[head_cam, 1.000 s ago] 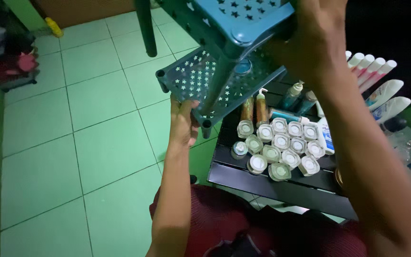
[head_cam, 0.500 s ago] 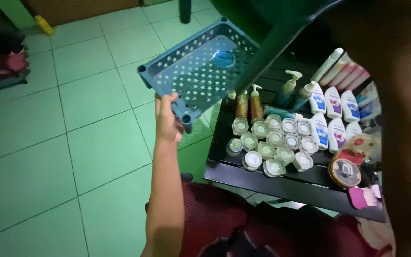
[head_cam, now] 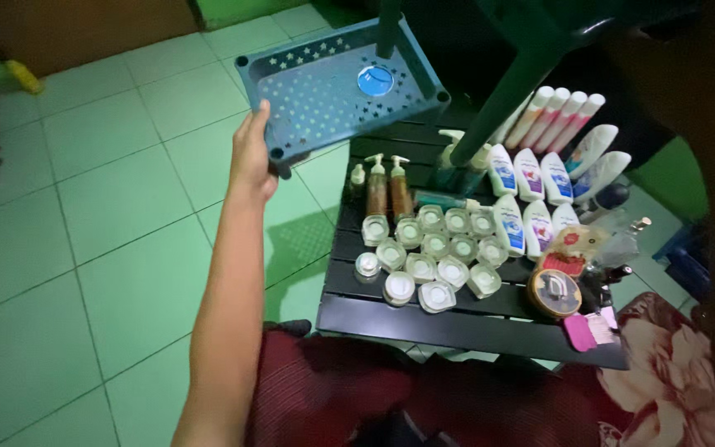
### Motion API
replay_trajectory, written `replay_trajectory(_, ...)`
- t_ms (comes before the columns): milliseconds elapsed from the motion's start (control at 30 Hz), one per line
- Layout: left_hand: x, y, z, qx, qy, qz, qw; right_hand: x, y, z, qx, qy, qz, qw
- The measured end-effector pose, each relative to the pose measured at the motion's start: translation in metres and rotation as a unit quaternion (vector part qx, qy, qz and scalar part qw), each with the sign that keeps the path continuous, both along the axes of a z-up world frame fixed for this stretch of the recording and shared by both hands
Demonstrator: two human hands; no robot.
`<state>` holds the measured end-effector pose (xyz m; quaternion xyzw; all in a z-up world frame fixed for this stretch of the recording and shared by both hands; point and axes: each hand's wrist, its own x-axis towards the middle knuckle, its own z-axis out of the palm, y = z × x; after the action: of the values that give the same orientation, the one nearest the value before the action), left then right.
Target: The person assembles a blue plastic storage basket by inserting support rods into the basket trays. They place the basket on a table, remove and reinsert the rods, and stack the trays together.
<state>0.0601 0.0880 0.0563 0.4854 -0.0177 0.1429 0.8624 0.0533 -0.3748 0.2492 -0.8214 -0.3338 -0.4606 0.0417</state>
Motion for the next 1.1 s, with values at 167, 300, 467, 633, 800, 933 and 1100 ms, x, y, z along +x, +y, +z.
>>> replay_trajectory(167,0.08,0.001,-0.011,0.074,0.059,-0.04,0.995,0.013,-0.021,-0.015,0.014,0.052,-0.04,0.998)
replay_trajectory(300,0.129,-0.005,-0.039,0.091,0.1,-0.064,0.989,0.024,-0.031,-0.021,0.022,0.074,-0.06,0.995)
replay_trajectory(467,0.17,-0.016,-0.07,0.04,0.117,-0.109,0.986,0.034,-0.039,-0.023,0.018,0.095,-0.075,0.992)
replay_trajectory(633,0.193,-0.049,-0.081,0.054,0.118,-0.153,0.98,0.032,-0.027,-0.023,0.031,0.116,-0.084,0.989)
replay_trajectory(800,0.199,-0.07,-0.083,0.164,0.181,-0.159,0.957,0.015,-0.011,-0.006,-0.066,-0.027,0.0,0.997)
replay_trajectory(933,0.206,-0.074,-0.094,0.154,0.189,-0.191,0.951,0.002,0.006,0.004,-0.101,-0.089,0.022,0.991)
replay_trajectory(1100,0.215,-0.074,-0.116,0.183,0.179,-0.191,0.948,-0.004,0.019,0.002,-0.105,-0.104,0.015,0.989)
